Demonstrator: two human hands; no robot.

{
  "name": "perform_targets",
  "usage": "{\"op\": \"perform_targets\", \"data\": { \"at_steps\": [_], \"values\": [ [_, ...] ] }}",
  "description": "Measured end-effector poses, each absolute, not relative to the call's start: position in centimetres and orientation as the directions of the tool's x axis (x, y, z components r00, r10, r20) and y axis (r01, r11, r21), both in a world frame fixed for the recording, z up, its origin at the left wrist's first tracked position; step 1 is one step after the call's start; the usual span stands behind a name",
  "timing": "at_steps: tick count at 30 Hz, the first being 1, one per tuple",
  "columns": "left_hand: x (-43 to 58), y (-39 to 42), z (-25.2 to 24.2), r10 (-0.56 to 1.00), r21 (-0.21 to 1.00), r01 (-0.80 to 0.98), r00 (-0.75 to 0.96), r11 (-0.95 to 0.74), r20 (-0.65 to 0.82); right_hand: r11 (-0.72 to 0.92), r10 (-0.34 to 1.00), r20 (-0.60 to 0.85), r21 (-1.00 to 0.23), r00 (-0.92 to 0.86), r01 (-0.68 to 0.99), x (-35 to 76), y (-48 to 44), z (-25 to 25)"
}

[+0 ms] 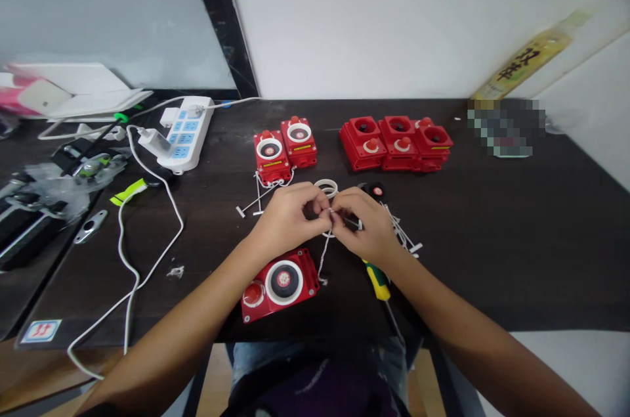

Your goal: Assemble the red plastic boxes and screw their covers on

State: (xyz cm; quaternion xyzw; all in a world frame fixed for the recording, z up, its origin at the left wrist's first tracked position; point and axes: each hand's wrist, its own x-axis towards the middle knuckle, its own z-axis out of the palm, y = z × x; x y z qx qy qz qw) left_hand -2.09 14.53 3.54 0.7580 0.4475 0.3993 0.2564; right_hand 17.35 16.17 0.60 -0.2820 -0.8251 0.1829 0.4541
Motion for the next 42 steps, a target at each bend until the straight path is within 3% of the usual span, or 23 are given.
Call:
{"op": "perform_targets", "data": {
  "at_steps": [5,15,23,33,39,42],
  "values": [
    [-1.97,14.43,3.67,0.891,0.745,0.488,0.274,-0.454,0.363,0.813,0.582,0.690,-0.487,-0.431,0.319,17.30,16.19,0.45],
    [-2.00,14.39,3.94,0.914,0.794,0.454,0.235,-0.404,0.331,0.735,0.671,0.621,-0.631,-0.406,0.249,17.48,16.03,0.79],
    [-2.01,14.36,3.98,0.924,0.825,0.422,0.245,-0.376,0.295,0.773,0.630,0.646,-0.572,-0.430,0.273,17.65,16.11,0.83],
    [-1.95,14.37,3.97,0.927,0.838,0.405,0.240,-0.366,0.288,0.723,0.679,0.591,-0.641,-0.435,0.259,17.87,16.08,0.91],
    [-1.96,14.42,3.96,0.930,0.846,0.397,0.238,-0.357,0.281,0.764,0.638,0.631,-0.589,-0.442,0.261,17.81,16.09,1.00],
    [-1.95,14.41,4.03,0.930,0.846,0.398,0.237,-0.356,0.280,0.709,0.693,0.585,-0.659,-0.422,0.250,17.78,16.02,0.91]
  ]
}}
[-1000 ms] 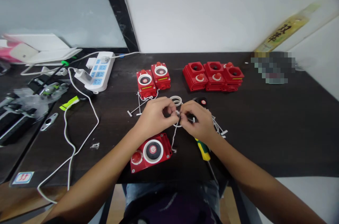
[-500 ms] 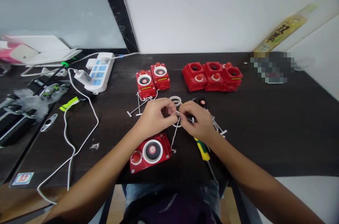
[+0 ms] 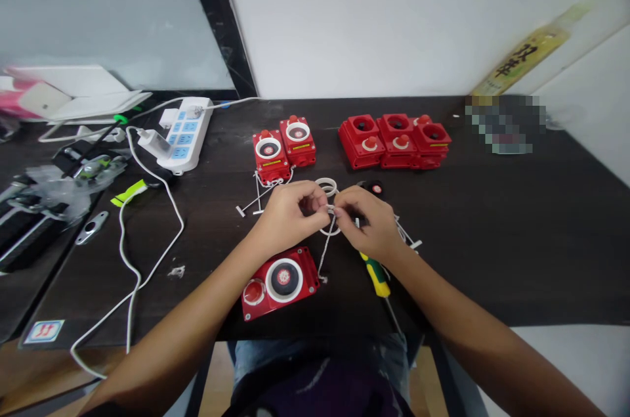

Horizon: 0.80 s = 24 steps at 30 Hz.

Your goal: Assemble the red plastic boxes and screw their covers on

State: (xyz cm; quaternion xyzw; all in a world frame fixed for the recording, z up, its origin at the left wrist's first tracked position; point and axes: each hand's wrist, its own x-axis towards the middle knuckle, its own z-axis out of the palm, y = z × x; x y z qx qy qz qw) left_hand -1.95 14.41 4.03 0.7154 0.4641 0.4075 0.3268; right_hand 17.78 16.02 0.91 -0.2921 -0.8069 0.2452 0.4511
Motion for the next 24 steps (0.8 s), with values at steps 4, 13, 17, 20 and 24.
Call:
{"op": "perform_targets", "data": {
  "at_steps": [4,13,17,20,24],
  "values": [
    [-1.93,14.41,4.13,0.929,0.848,0.392,0.241,-0.358,0.281,0.547,0.815,0.450,-0.806,-0.366,0.226,17.87,15.95,0.81],
    [-1.91,14.57,4.12,0.931,0.866,0.351,0.213,-0.356,0.296,0.309,0.879,0.258,-0.949,-0.401,0.068,17.72,15.88,1.35],
    [-2.03,14.69,3.98,0.946,0.900,0.297,0.160,-0.319,0.282,0.284,0.852,0.236,-0.958,-0.467,0.034,17.85,16.10,1.39],
    [-2.10,14.83,3.80,0.955,0.929,0.219,0.085,-0.298,0.286,0.334,0.823,0.252,-0.940,-0.509,0.074,18.05,16.34,1.21],
    [-2.09,14.99,3.85,0.956,0.951,0.109,-0.030,-0.289,0.293,0.387,0.792,0.258,-0.913,-0.554,0.129,18.24,16.76,0.63]
  ]
}}
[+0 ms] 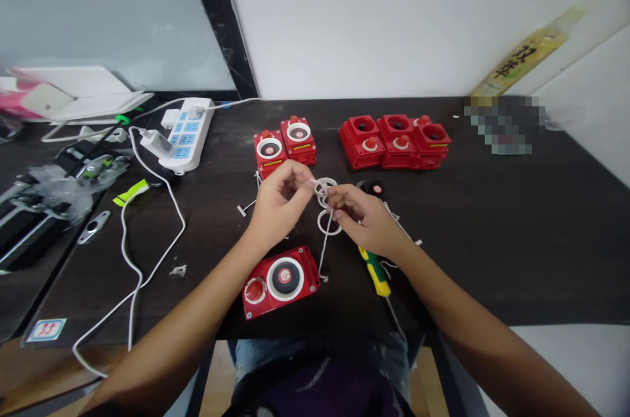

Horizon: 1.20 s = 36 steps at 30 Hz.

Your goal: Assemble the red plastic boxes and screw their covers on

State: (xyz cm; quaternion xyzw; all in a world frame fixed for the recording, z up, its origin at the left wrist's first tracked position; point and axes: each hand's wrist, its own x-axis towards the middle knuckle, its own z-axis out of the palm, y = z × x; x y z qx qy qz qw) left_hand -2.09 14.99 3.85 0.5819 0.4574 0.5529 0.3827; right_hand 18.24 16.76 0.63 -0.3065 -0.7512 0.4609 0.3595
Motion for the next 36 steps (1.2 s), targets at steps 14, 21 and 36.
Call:
{"op": "perform_targets", "data": {
  "at_steps": [14,21,36],
  "values": [
    [-2.1,15.6,2.7,0.982,0.967,0.219,0.162,-0.127,0.092,0.241,0.885,0.194,-0.969,-0.423,0.061,18.3,17.0,1.5],
    [-2.1,14.7,3.7,0.957,0.922,0.360,0.286,-0.144,0.038,0.194,0.924,0.185,-0.981,-0.335,-0.007,18.3,17.2,2.0],
    [-2.7,14.4,4.6,0.868,0.879,0.371,0.488,-0.299,0.089,0.331,0.929,0.364,-0.896,0.062,0.295,24.2,21.3,3.6]
  ]
}}
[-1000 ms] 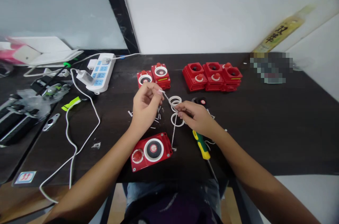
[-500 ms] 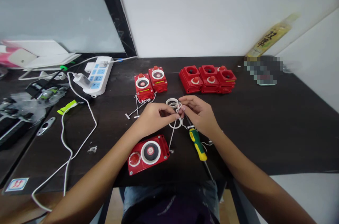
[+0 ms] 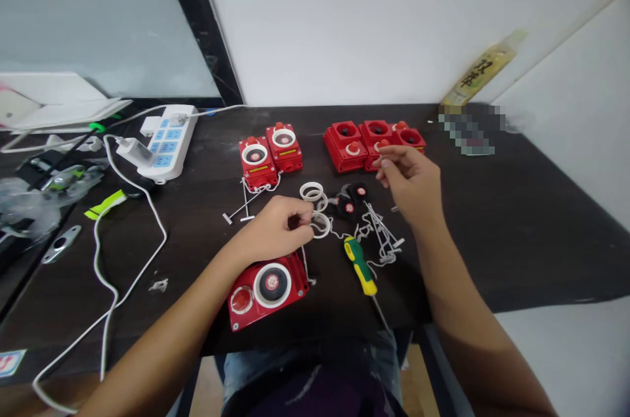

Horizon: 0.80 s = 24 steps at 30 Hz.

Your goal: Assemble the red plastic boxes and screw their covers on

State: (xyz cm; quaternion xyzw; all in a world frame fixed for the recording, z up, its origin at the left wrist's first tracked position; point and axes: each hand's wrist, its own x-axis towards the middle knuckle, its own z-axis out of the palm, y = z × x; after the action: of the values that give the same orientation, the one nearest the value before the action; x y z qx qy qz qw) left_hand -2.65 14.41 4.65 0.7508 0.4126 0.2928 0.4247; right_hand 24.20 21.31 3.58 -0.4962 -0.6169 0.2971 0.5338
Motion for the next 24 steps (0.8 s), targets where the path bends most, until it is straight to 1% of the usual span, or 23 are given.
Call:
{"op": "perform_targets", "data": {
  "at_steps": [2,3,5,7,9,13,16,20,24],
  "values": [
    [-2.8,14.4,4.8,0.852,0.898,0.315,0.512,-0.306,0.111,0.263,0.945,0.313,-0.898,0.092,0.351,25.7,21.9,3.9],
    [-2.8,14.4,4.8,0.844,0.908,0.287,0.523,-0.307,0.120,0.221,0.961,0.266,-0.898,0.071,0.380,26.5,22.0,4.0],
    [-2.8,14.4,4.8,0.833,0.921,0.239,0.536,-0.309,0.140,0.134,0.990,0.136,-0.888,-0.027,0.439,27.8,22.1,4.4],
    [-2.8,14.4,4.7,0.826,0.929,0.210,0.544,-0.304,0.148,0.063,0.992,0.001,-0.867,-0.124,0.494,28.7,21.8,4.7],
    [-2.7,14.4,4.5,0.827,0.937,0.196,0.544,-0.290,0.142,0.027,0.975,-0.096,-0.844,-0.201,0.536,29.1,21.4,4.8],
    [-2.6,14.5,4.0,0.848,0.939,0.214,0.515,-0.269,0.126,0.019,0.909,-0.232,-0.806,-0.345,0.591,28.7,21.0,3.7],
    [-2.5,14.6,3.9,0.868,0.927,0.259,0.483,-0.272,0.120,0.041,0.897,-0.245,-0.783,-0.367,0.621,27.9,20.8,2.7],
    [-2.4,14.6,4.0,0.880,0.904,0.307,0.454,-0.298,0.136,0.116,0.912,-0.185,-0.740,-0.366,0.662,27.3,20.7,2.1],
    [-2.3,14.5,4.1,0.884,0.892,0.329,0.445,-0.310,0.143,0.205,0.914,-0.138,-0.655,-0.382,0.727,27.2,20.9,2.2]
  ]
}}
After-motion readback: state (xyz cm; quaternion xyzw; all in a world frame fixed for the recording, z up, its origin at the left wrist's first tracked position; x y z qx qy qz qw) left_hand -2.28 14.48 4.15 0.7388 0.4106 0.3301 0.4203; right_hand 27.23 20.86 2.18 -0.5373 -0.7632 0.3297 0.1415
